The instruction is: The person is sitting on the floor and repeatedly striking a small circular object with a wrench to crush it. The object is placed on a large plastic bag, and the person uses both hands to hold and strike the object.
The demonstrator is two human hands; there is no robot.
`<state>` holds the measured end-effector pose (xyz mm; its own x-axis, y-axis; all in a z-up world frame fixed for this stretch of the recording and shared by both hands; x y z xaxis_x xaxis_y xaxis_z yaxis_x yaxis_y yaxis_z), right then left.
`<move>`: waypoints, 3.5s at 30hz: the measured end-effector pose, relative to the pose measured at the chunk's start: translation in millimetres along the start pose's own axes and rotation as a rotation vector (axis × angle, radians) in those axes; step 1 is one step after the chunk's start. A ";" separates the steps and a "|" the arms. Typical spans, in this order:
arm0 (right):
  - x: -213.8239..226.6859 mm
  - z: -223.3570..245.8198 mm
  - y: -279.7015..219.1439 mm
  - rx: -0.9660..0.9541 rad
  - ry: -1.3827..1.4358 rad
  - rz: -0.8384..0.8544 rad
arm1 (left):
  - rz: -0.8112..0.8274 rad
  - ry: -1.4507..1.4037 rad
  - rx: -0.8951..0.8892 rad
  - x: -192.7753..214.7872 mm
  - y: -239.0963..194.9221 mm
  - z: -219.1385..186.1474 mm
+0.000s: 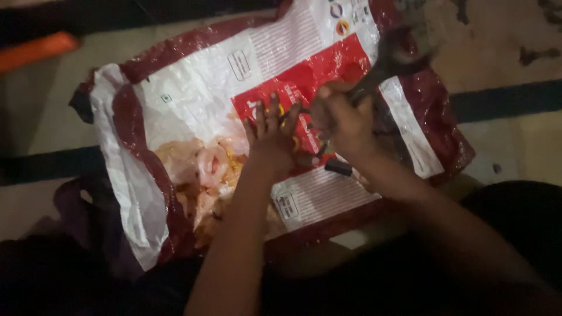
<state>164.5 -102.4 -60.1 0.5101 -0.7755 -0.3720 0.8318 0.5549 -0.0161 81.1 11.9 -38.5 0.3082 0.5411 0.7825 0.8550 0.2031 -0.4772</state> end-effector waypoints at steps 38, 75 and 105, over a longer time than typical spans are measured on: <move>-19.1 19.7 11.8 -0.327 0.130 -0.009 | 0.025 0.015 -0.008 -1.4 1.4 -3.4; 2.6 32.1 34.3 0.013 0.260 -0.123 | 0.000 0.014 -0.004 10.2 1.1 -2.4; -1.8 29.5 5.1 -0.177 -0.172 -0.201 | -0.059 0.065 -0.020 -7.5 3.2 -7.5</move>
<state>174.2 -107.1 -32.1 0.3819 -0.9059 -0.1828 0.8761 0.4179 -0.2405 84.7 2.4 -42.9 0.2829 0.4740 0.8338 0.8806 0.2162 -0.4216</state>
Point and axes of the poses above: each hand's wrist, its own y-axis towards the middle knuckle, its own x-axis out of the back of the hand, z = x × y, the point moved 9 cm from there along y, towards the middle knuckle, and after that the axes turned 6 degrees about -y, right-handed, at the moved point
